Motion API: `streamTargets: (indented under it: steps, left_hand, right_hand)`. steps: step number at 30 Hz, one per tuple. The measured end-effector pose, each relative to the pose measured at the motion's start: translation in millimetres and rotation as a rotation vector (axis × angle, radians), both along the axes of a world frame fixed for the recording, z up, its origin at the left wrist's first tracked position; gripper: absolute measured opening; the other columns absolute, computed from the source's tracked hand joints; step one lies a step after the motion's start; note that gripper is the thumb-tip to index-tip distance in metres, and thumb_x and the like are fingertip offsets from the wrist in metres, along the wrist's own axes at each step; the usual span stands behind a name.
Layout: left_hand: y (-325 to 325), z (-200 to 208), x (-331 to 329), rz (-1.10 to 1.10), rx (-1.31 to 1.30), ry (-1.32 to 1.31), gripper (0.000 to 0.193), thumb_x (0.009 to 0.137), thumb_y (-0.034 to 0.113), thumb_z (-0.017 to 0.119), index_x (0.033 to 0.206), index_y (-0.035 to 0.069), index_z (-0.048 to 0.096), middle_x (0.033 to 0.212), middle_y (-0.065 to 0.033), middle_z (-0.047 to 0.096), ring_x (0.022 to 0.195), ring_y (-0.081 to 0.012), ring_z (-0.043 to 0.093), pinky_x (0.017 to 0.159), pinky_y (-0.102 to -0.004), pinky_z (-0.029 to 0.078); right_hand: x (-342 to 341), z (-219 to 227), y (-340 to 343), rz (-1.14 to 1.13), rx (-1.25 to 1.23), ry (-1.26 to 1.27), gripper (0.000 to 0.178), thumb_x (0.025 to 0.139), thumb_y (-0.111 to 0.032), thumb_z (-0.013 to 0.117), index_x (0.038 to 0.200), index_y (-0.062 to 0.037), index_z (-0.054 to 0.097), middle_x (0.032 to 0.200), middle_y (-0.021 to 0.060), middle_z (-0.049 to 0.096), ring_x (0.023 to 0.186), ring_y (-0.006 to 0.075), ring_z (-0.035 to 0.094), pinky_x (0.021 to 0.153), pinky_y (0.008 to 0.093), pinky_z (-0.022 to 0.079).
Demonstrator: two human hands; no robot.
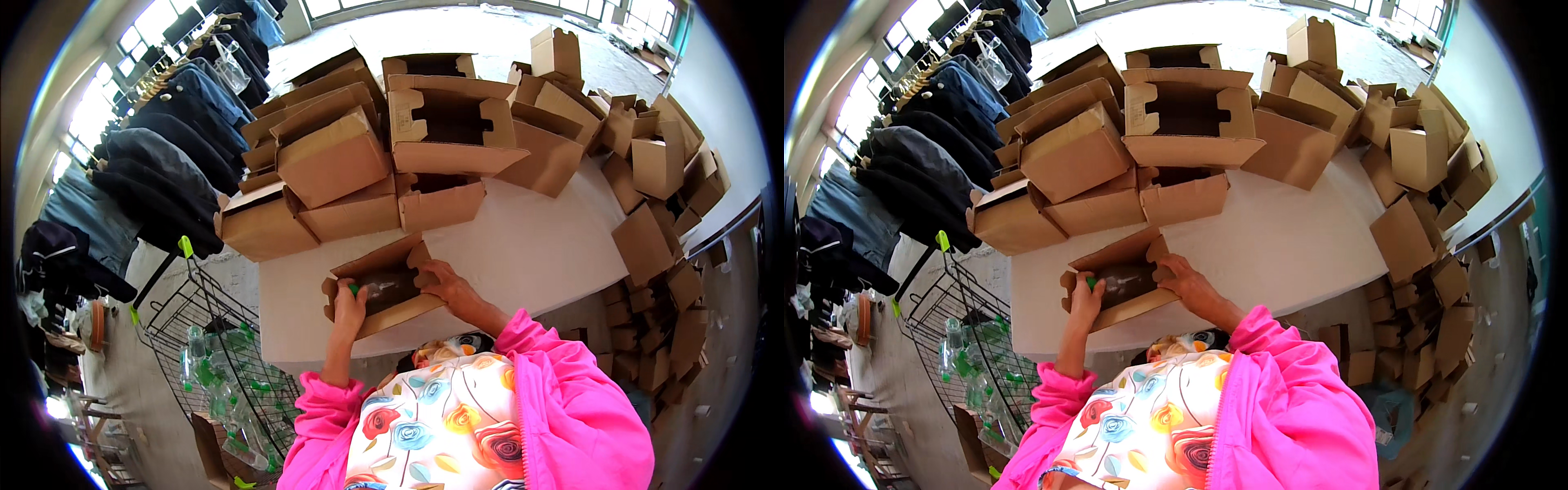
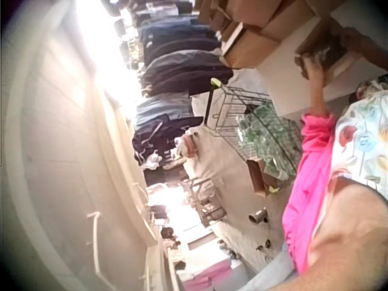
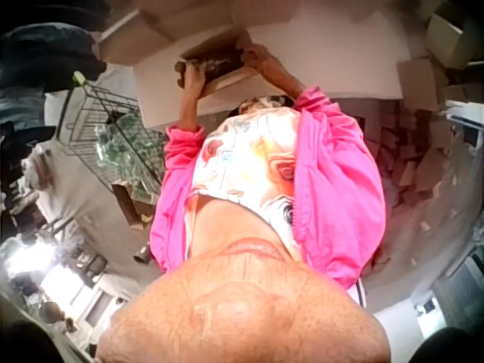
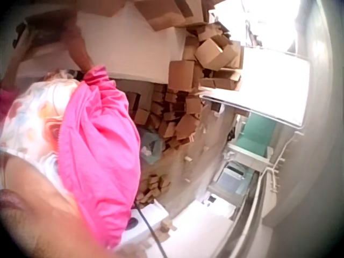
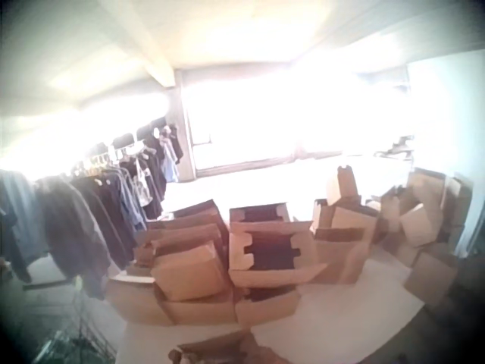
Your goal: The person places plastic bottles into cardboard boxes and closes the lids by hand.
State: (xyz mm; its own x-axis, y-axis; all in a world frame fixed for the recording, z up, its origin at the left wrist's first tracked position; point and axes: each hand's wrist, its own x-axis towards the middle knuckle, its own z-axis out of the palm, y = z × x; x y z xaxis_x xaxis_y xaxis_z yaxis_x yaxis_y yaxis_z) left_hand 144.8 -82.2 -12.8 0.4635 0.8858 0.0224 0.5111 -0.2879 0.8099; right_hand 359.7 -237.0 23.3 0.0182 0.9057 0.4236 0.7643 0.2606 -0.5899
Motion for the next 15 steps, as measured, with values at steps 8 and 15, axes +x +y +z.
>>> streamTargets:
  steps: [8, 15]
  left_hand:
    - [-61, 39, -48, 0.136, 0.307, -0.116, 0.032, 0.082, 0.005, 0.057, 0.113, 0.002, 0.052, 0.117, -0.017, 0.049, 0.108, -0.0298, 0.048, 0.088, -0.0385, 0.042]
    - [-65, 30, -39, 0.309, 0.04, -0.445, 0.069, 0.072, -0.003, 0.065, 0.133, 0.006, 0.032, 0.123, -0.0144, 0.038, 0.104, -0.0252, 0.049, 0.079, -0.033, 0.047]
  right_hand:
    - [5, -2, 3, 0.024, -0.06, 0.146, 0.016, 0.073, -0.008, 0.066, 0.086, 0.0004, 0.066, 0.113, 0.0141, 0.056, 0.119, 0.0305, 0.043, 0.092, 0.0361, 0.042]
    - [2, -32, 20, -0.217, 0.006, 0.32, 0.028, 0.072, -0.017, 0.072, 0.089, 0.001, 0.06, 0.104, 0.0154, 0.055, 0.102, 0.0312, 0.05, 0.084, 0.0363, 0.044]
